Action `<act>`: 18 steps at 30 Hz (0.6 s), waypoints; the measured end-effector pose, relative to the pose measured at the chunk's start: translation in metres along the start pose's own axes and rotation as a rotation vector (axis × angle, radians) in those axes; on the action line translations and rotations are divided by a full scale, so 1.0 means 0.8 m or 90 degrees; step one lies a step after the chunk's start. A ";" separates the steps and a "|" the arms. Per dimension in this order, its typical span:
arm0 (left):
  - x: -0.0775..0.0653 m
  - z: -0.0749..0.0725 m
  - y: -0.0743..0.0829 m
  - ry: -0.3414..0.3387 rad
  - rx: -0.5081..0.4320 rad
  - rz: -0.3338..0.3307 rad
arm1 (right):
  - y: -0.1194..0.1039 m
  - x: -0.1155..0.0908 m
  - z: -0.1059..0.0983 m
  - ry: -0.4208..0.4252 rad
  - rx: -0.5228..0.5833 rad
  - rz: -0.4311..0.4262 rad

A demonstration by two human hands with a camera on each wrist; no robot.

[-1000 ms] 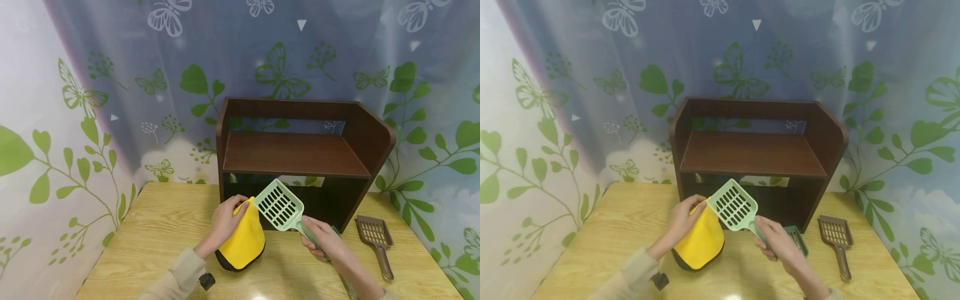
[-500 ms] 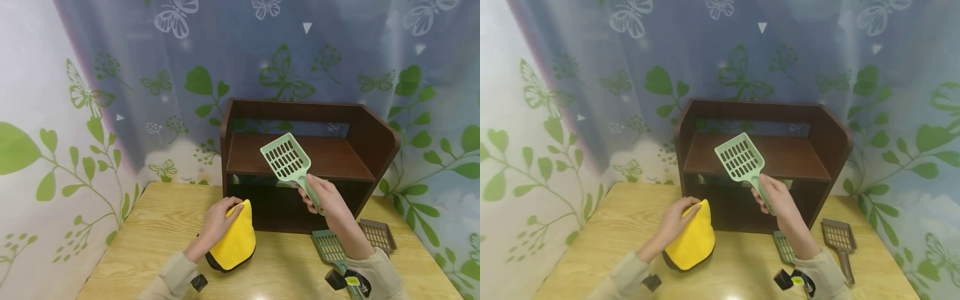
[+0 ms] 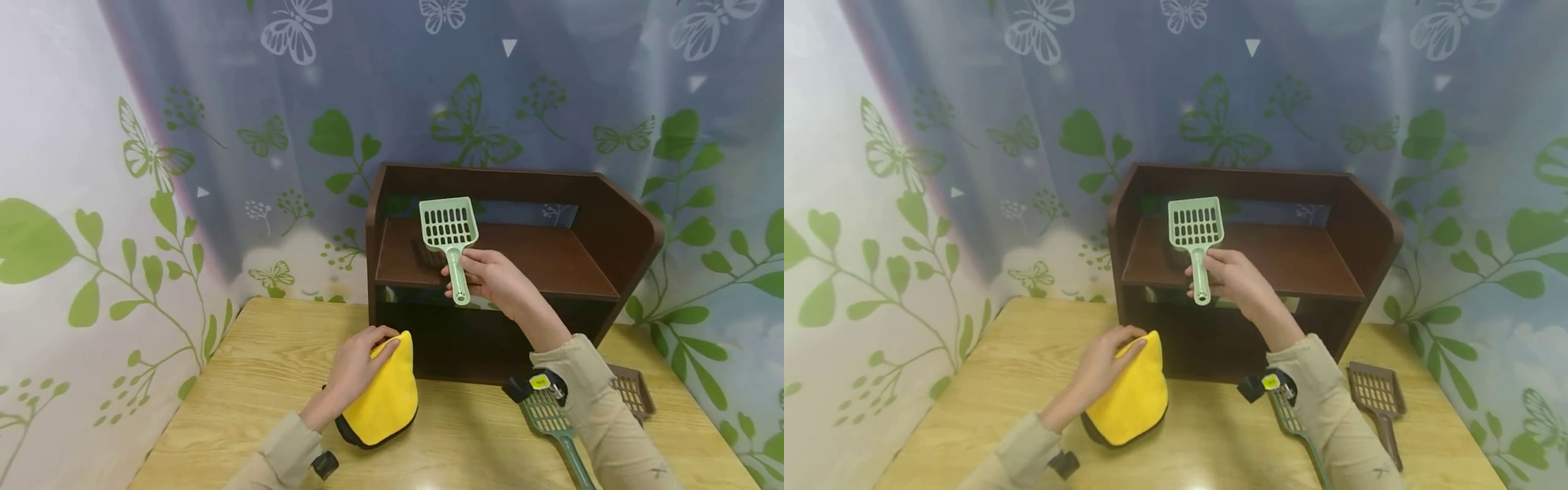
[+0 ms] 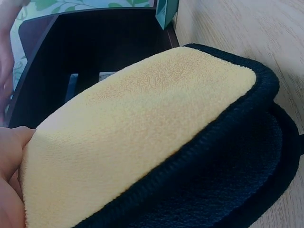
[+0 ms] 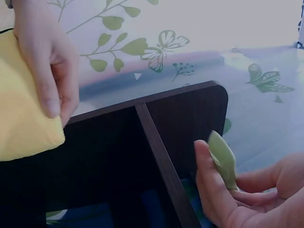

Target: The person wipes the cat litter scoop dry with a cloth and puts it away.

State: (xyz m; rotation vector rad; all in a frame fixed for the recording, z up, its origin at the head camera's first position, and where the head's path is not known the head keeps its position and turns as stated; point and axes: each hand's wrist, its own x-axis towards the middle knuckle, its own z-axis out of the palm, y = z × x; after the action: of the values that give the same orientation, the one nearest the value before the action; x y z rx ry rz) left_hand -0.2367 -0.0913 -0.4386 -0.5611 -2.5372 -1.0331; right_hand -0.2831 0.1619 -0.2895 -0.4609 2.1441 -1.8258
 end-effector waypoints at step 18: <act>-0.001 0.000 0.000 0.004 0.010 0.013 | -0.006 0.083 0.011 0.004 0.028 0.091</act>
State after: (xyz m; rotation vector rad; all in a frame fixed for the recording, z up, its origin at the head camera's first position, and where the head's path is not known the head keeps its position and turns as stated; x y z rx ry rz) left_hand -0.2362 -0.0912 -0.4391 -0.5777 -2.5257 -1.0051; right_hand -0.3394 0.1253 -0.2872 -0.2852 2.0784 -1.7933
